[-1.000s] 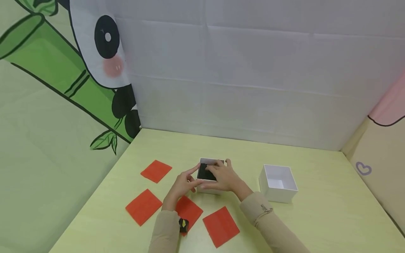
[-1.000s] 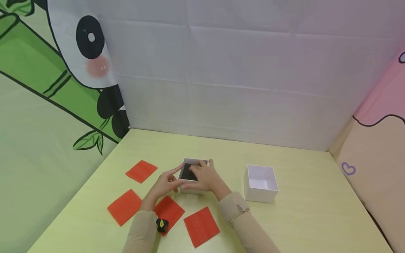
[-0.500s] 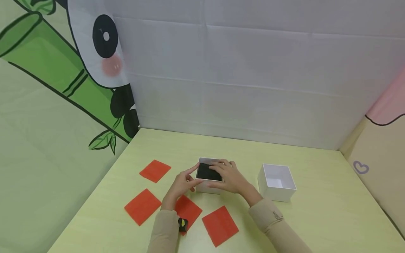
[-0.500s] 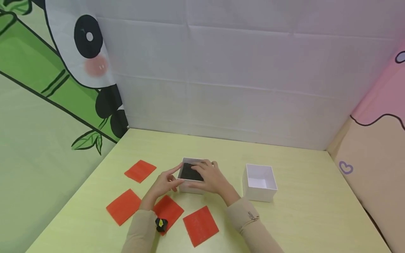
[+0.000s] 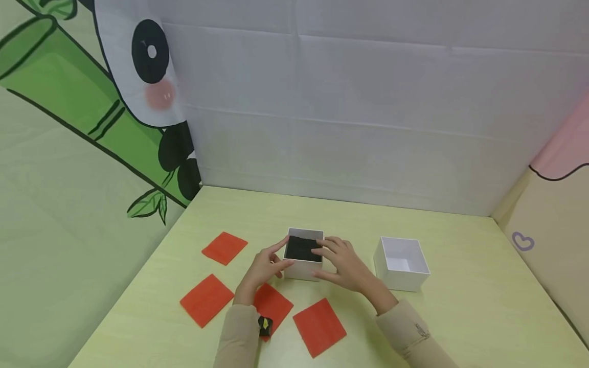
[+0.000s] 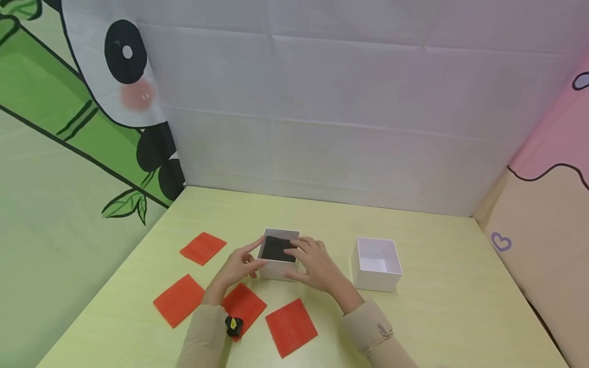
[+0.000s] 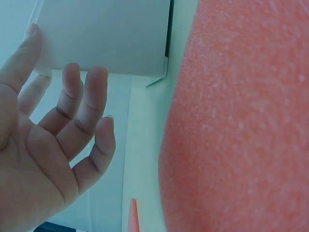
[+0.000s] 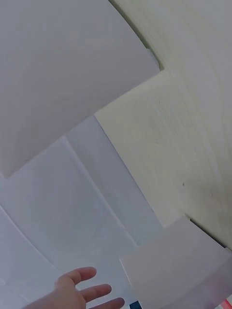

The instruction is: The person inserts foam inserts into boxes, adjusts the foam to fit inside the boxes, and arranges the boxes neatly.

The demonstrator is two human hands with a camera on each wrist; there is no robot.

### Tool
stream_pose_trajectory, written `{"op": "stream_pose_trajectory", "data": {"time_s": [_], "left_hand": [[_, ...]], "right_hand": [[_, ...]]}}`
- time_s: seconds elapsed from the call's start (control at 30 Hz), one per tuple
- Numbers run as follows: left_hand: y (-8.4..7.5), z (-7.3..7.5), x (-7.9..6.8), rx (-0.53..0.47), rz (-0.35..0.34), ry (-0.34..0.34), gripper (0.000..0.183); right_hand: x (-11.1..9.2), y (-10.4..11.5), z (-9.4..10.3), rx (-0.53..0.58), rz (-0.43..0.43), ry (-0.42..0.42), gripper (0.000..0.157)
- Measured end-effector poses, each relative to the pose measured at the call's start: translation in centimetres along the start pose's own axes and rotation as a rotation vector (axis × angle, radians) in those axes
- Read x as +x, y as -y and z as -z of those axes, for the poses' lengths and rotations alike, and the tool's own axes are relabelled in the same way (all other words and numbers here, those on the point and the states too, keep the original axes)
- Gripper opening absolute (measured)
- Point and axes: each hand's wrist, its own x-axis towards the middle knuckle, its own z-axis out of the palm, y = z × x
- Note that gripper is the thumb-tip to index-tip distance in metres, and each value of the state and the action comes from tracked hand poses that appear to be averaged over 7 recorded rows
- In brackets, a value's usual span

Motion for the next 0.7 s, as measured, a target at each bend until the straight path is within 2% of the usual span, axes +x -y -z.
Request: {"op": "stream_pose_trajectory", "data": {"time_s": [0.43, 0.7], "left_hand": [[0.0, 0.1, 0.0, 0.002, 0.006, 0.001, 0.069], [-0.1, 0.0, 0.0, 0.004, 0.010, -0.003, 0.069]], "right_hand": [[-3.1, 0.0, 1.1, 0.028, 0.058, -0.088, 0.047], [-5.5, 0.2, 1.9, 0.040, -0.002, -0.094, 0.042]]}}
